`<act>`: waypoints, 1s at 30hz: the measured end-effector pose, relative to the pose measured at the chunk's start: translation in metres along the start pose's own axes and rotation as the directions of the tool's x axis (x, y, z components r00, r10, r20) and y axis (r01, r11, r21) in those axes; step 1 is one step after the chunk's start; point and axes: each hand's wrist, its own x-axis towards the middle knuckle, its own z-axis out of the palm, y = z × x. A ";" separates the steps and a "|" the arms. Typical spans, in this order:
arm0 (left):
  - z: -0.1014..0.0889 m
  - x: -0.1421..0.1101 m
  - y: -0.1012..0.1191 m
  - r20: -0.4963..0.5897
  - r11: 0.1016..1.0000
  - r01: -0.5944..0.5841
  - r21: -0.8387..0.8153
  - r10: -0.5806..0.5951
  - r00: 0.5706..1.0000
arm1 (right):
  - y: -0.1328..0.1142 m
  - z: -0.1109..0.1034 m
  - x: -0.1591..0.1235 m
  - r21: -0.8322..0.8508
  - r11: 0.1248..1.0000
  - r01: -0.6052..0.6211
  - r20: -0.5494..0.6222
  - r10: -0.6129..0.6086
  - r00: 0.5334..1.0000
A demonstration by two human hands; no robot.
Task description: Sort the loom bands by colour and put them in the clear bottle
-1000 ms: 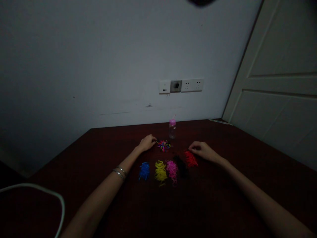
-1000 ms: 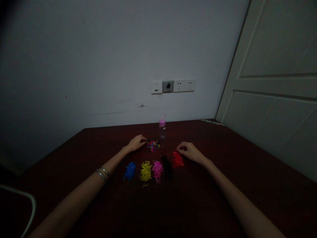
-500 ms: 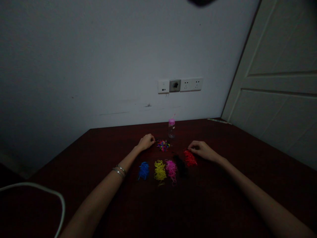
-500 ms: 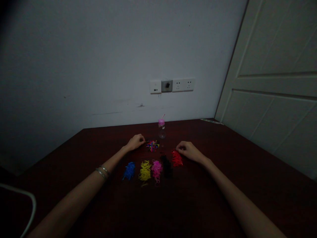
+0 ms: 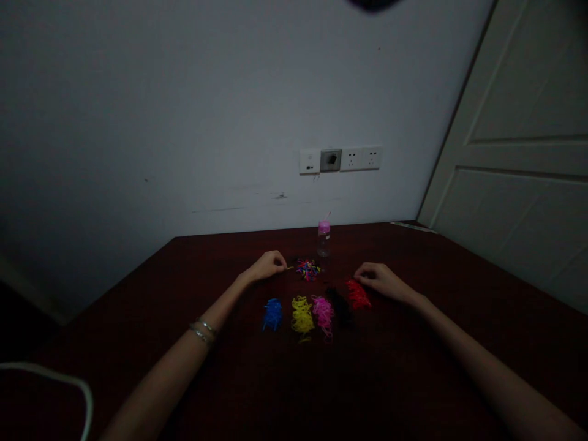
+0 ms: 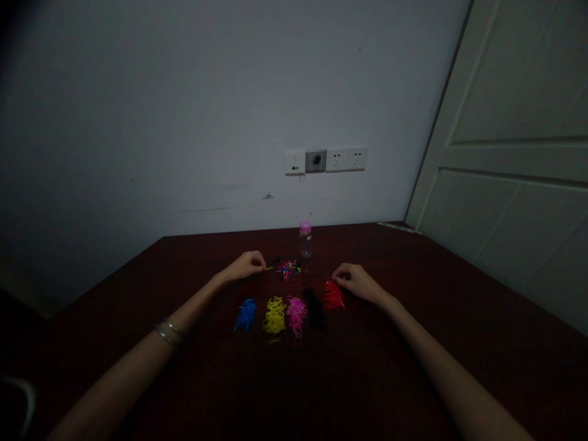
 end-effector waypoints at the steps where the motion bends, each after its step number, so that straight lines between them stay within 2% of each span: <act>1: -0.001 -0.005 0.006 0.049 0.999 -0.016 -0.047 0.018 0.999 | 0.000 0.000 0.000 0.006 1.000 -0.004 0.003 0.004 1.000; 7: 0.006 -0.032 0.040 0.278 0.977 -0.043 -0.207 0.100 0.955 | -0.005 0.001 -0.001 0.022 1.000 -0.014 0.002 0.014 1.000; 11: 0.009 -0.038 0.052 0.352 0.968 0.001 -0.252 0.091 0.932 | -0.007 0.000 -0.002 0.036 0.999 -0.022 0.002 0.021 1.000; 14: 0.007 -0.037 0.051 0.371 0.960 0.045 -0.278 0.064 0.927 | -0.010 0.003 -0.002 0.033 0.999 -0.024 -0.003 0.024 1.000; 17: 0.005 -0.033 0.039 0.318 0.938 0.095 -0.334 0.017 0.948 | -0.015 0.009 0.001 0.027 1.000 -0.006 0.001 0.006 1.000; 20: 0.007 -0.029 0.018 0.186 0.895 0.159 -0.417 -0.088 0.979 | -0.022 0.015 0.011 -0.003 1.000 0.025 0.009 -0.025 1.000; 22: 0.009 -0.028 0.005 0.095 0.873 0.203 -0.444 -0.179 0.979 | -0.026 0.020 0.020 -0.045 0.998 0.039 0.016 -0.039 0.999; 24: 0.010 -0.028 -0.005 0.041 0.849 0.274 -0.452 -0.287 0.957 | -0.030 0.023 0.029 -0.120 0.992 0.034 0.022 -0.031 0.999; 27: 0.009 -0.031 -0.011 0.001 0.784 0.397 -0.476 -0.451 0.892 | -0.037 0.026 0.042 -0.279 0.960 -0.017 0.016 0.022 1.000; 30: 0.009 -0.034 -0.011 -0.023 0.744 0.430 -0.512 -0.512 0.859 | -0.041 0.026 0.053 -0.383 0.922 -0.045 0.014 0.054 0.998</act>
